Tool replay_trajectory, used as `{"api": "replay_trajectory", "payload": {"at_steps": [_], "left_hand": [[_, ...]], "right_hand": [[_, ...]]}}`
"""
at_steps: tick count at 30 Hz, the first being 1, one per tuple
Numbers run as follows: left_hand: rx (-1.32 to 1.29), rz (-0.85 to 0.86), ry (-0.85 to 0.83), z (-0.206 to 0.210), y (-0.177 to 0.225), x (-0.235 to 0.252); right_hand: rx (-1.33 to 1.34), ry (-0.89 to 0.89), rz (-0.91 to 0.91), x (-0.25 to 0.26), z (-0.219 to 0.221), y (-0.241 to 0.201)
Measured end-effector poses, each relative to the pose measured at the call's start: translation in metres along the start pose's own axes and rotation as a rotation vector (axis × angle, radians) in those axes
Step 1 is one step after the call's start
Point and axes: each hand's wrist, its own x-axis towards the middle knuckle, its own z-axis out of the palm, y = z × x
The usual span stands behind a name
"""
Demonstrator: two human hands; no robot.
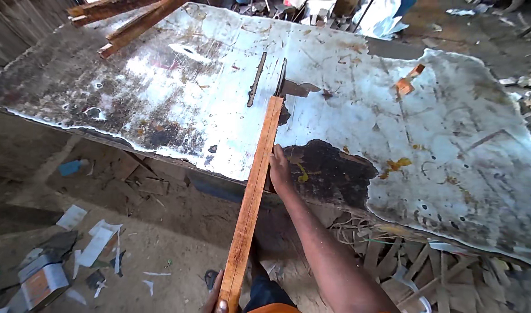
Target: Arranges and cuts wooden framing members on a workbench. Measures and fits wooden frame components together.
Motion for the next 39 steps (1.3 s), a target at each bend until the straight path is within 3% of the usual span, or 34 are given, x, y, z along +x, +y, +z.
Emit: {"api": "replay_trajectory", "payload": {"at_steps": [15, 39], "left_hand": [[-0.129, 0.02, -0.032, -0.003, -0.001, -0.004], [-0.112, 0.049, -0.073, -0.01, -0.002, -0.005]], "right_hand": [[0.067, -0.045, -0.026, -0.056, -0.046, 0.011], [-0.008, -0.1, 0.003, -0.073, -0.045, 0.005]]}}
